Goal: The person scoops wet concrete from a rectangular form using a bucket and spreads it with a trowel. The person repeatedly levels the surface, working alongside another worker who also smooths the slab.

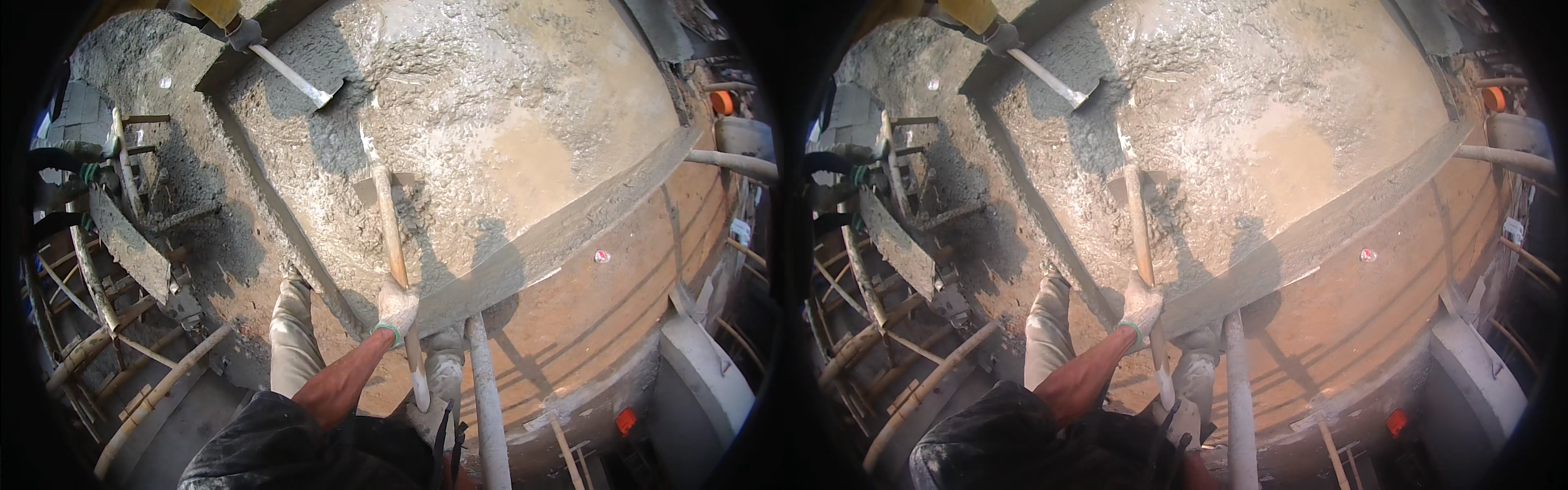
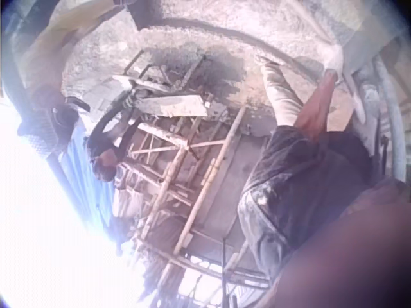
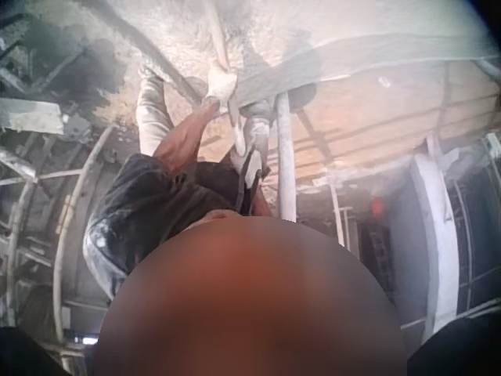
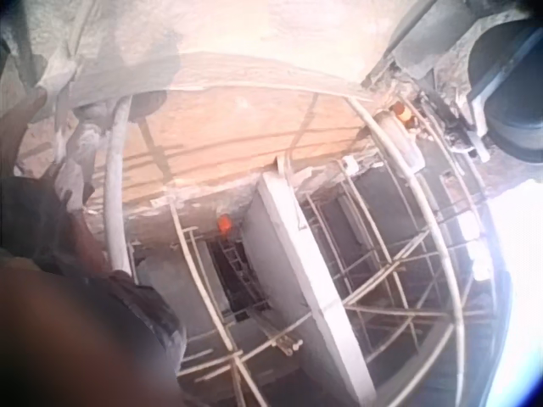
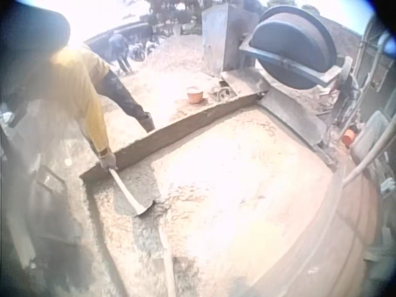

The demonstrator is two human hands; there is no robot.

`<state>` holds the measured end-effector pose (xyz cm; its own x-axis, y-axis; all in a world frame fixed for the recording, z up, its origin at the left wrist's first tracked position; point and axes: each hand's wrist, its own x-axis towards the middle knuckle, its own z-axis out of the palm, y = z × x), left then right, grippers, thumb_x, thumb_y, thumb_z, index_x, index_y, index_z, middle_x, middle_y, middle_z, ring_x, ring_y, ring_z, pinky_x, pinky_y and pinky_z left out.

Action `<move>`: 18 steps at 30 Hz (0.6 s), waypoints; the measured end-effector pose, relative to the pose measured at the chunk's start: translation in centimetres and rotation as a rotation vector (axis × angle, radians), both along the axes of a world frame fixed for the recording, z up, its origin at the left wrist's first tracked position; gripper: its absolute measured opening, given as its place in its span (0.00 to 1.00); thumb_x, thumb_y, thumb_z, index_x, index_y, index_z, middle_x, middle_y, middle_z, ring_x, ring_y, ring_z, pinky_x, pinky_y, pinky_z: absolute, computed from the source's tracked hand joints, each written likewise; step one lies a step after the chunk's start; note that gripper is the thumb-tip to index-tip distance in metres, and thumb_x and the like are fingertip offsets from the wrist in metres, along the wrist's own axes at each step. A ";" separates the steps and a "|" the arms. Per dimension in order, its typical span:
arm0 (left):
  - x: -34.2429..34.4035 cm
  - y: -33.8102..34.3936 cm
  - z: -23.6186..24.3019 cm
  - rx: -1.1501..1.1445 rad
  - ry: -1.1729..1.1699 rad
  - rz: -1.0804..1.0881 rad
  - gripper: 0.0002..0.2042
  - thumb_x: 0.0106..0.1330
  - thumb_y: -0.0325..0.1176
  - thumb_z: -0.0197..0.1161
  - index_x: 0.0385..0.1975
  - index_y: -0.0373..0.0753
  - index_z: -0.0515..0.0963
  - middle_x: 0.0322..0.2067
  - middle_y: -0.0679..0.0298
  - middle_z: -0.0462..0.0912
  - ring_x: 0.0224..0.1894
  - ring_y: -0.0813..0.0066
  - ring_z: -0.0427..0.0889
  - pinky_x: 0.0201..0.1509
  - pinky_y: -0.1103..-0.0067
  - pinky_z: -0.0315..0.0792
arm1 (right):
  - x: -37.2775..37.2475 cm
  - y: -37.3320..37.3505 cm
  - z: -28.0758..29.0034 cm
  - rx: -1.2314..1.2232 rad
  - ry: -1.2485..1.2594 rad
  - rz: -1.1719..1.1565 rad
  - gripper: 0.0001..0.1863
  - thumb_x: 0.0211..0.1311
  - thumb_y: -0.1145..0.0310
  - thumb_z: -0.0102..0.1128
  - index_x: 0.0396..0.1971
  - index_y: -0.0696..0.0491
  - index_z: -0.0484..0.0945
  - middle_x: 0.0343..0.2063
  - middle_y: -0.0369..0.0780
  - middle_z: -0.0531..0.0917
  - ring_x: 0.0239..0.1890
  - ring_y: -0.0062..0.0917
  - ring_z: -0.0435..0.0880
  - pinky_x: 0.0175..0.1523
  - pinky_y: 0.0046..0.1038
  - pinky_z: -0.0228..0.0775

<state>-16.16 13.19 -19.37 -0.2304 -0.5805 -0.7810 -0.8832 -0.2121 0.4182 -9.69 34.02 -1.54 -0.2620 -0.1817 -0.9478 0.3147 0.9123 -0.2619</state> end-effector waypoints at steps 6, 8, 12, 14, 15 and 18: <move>-17.0 -12.8 -4.8 -0.212 0.386 -0.069 0.22 0.68 0.36 0.69 0.51 0.27 0.69 0.27 0.58 0.80 0.23 0.71 0.82 0.25 0.73 0.77 | -12.0 -12.2 -12.2 -0.203 0.132 -0.227 0.19 0.62 0.60 0.66 0.46 0.58 0.85 0.36 0.56 0.88 0.44 0.52 0.90 0.47 0.44 0.80; -24.0 -19.7 -8.2 -0.219 0.429 -0.116 0.18 0.68 0.38 0.69 0.42 0.28 0.73 0.24 0.59 0.80 0.24 0.70 0.83 0.27 0.71 0.78 | -17.1 -17.9 -17.7 -0.305 0.346 -0.248 0.19 0.62 0.60 0.68 0.42 0.61 0.85 0.35 0.57 0.88 0.41 0.52 0.91 0.43 0.45 0.81; -28.6 -25.7 -13.4 -0.152 0.359 -0.235 0.13 0.68 0.36 0.66 0.34 0.28 0.78 0.24 0.57 0.82 0.25 0.67 0.85 0.29 0.70 0.81 | -19.9 -22.7 -22.7 -0.353 0.389 -0.231 0.21 0.59 0.57 0.72 0.36 0.64 0.83 0.25 0.52 0.85 0.27 0.40 0.83 0.37 0.41 0.77; -26.3 -24.3 -14.6 -0.161 0.271 -0.318 0.12 0.67 0.34 0.65 0.35 0.27 0.78 0.24 0.56 0.83 0.25 0.67 0.85 0.29 0.69 0.83 | -17.6 -21.5 -21.4 -0.389 0.297 -0.307 0.23 0.59 0.55 0.71 0.35 0.65 0.83 0.24 0.53 0.85 0.26 0.42 0.84 0.37 0.42 0.77; -24.2 -23.2 -14.6 -0.084 0.256 -0.282 0.12 0.66 0.33 0.65 0.35 0.27 0.78 0.24 0.56 0.83 0.24 0.67 0.85 0.29 0.69 0.84 | -15.9 -20.2 -20.0 -0.367 0.268 -0.344 0.24 0.60 0.55 0.71 0.36 0.65 0.83 0.25 0.53 0.86 0.29 0.44 0.85 0.38 0.43 0.78; -16.3 -18.1 -13.1 0.010 0.272 -0.133 0.11 0.64 0.31 0.65 0.35 0.26 0.77 0.24 0.56 0.82 0.23 0.64 0.86 0.27 0.68 0.85 | -10.7 -16.0 -14.0 -0.145 0.113 -0.268 0.25 0.60 0.54 0.70 0.39 0.66 0.83 0.30 0.56 0.87 0.37 0.52 0.89 0.43 0.47 0.79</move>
<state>-32.51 -4.92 -32.49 -0.5052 -0.5237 -0.6859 -0.7595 -0.1077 0.6416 -20.43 18.07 -15.52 -0.4205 -0.2233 -0.8794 0.5003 0.7515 -0.4300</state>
